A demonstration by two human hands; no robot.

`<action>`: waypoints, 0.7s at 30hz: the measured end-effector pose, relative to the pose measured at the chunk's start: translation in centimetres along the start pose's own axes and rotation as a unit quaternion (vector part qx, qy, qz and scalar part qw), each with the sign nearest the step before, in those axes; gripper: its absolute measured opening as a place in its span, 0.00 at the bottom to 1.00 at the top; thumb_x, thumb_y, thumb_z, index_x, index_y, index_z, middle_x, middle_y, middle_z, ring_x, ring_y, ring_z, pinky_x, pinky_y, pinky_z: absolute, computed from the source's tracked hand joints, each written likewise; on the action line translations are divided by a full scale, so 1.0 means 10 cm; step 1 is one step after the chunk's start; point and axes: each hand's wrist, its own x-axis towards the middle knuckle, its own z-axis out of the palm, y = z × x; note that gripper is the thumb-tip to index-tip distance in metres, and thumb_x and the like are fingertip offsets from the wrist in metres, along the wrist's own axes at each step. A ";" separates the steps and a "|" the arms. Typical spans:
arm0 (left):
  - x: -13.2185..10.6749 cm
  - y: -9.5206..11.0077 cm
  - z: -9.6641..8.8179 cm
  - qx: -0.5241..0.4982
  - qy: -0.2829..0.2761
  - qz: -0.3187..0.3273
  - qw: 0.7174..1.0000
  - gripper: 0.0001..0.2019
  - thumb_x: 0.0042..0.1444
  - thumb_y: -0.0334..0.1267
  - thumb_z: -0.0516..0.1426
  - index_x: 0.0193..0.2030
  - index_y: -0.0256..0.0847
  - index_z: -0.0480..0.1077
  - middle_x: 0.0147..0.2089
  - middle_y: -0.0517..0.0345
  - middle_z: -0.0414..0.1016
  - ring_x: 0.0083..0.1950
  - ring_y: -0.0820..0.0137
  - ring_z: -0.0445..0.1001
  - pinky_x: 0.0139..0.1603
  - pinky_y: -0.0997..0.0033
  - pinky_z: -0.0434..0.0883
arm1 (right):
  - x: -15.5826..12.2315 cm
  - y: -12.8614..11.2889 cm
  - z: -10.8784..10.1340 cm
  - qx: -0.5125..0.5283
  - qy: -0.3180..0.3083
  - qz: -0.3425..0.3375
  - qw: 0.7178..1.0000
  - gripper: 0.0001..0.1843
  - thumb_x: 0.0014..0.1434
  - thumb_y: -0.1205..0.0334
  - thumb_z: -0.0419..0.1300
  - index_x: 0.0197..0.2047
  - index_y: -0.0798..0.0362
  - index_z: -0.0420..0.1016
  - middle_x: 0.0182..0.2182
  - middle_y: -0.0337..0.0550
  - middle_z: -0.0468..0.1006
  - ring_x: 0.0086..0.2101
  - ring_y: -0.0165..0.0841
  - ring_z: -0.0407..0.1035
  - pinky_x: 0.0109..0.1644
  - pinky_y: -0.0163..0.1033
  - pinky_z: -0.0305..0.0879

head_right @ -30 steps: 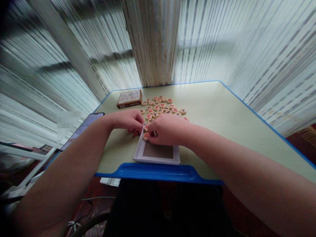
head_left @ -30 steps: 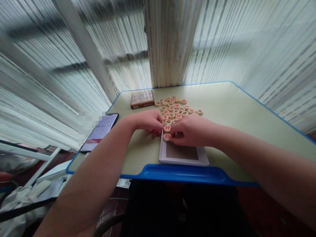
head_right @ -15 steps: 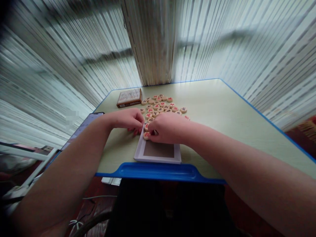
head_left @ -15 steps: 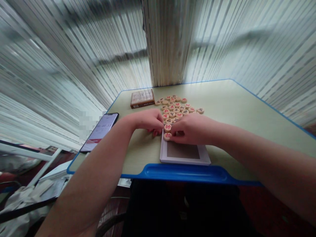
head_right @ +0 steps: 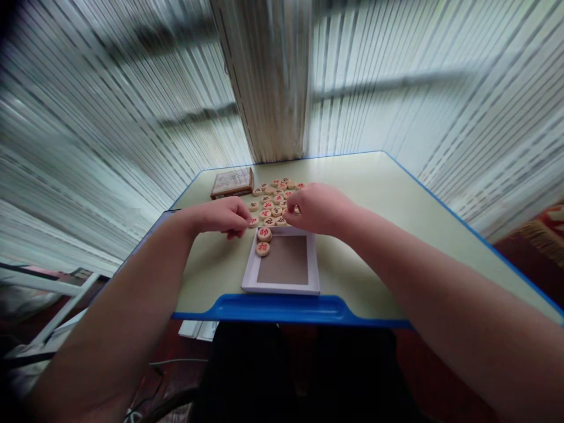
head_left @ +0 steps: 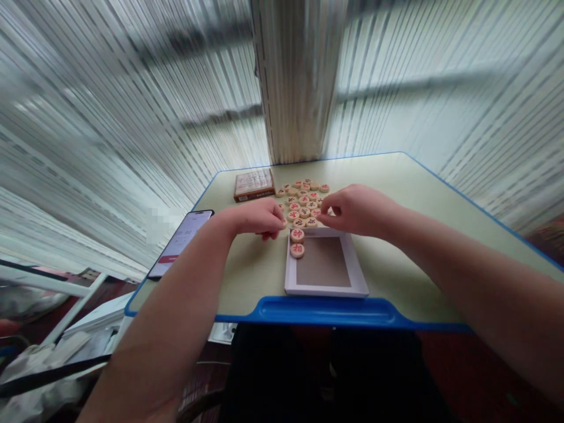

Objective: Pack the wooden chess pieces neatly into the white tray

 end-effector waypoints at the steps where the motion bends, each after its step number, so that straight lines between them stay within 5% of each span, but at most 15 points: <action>1: 0.00 -0.02 0.00 -0.001 0.007 -0.002 1.000 0.08 0.38 0.31 0.51 0.15 0.35 0.68 0.15 0.60 0.66 0.18 0.76 0.64 0.20 0.77 0.58 | 0.01 0.04 0.00 0.001 -0.010 0.007 1.000 0.16 0.54 0.52 0.54 0.33 0.52 0.80 0.22 0.42 0.76 0.21 0.28 0.60 0.26 0.35 0.47; 7: 0.08 -0.07 0.04 0.022 0.012 0.000 1.000 0.06 0.35 0.29 0.50 0.15 0.36 0.68 0.16 0.60 0.69 0.21 0.74 0.68 0.23 0.77 0.62 | 0.00 0.05 -0.01 0.025 -0.059 -0.043 0.997 0.17 0.57 0.56 0.51 0.27 0.54 0.78 0.21 0.42 0.75 0.21 0.27 0.59 0.26 0.35 0.49; 15: 0.09 -0.01 0.08 0.021 0.018 -0.006 1.000 0.07 0.34 0.29 0.50 0.16 0.35 0.68 0.16 0.61 0.69 0.21 0.73 0.69 0.24 0.76 0.64 | 0.07 0.29 0.05 -0.041 -0.021 0.097 0.994 0.15 0.57 0.60 0.51 0.38 0.52 0.78 0.34 0.48 0.79 0.32 0.36 0.70 0.32 0.37 0.56; 21: 0.11 -0.03 0.07 0.055 0.062 0.019 0.996 0.10 0.36 0.31 0.51 0.23 0.34 0.73 0.19 0.61 0.71 0.24 0.72 0.70 0.25 0.76 0.63 | 0.11 0.31 0.17 0.012 0.009 0.075 0.997 0.15 0.58 0.62 0.52 0.41 0.53 0.78 0.42 0.49 0.77 0.38 0.38 0.71 0.40 0.40 0.64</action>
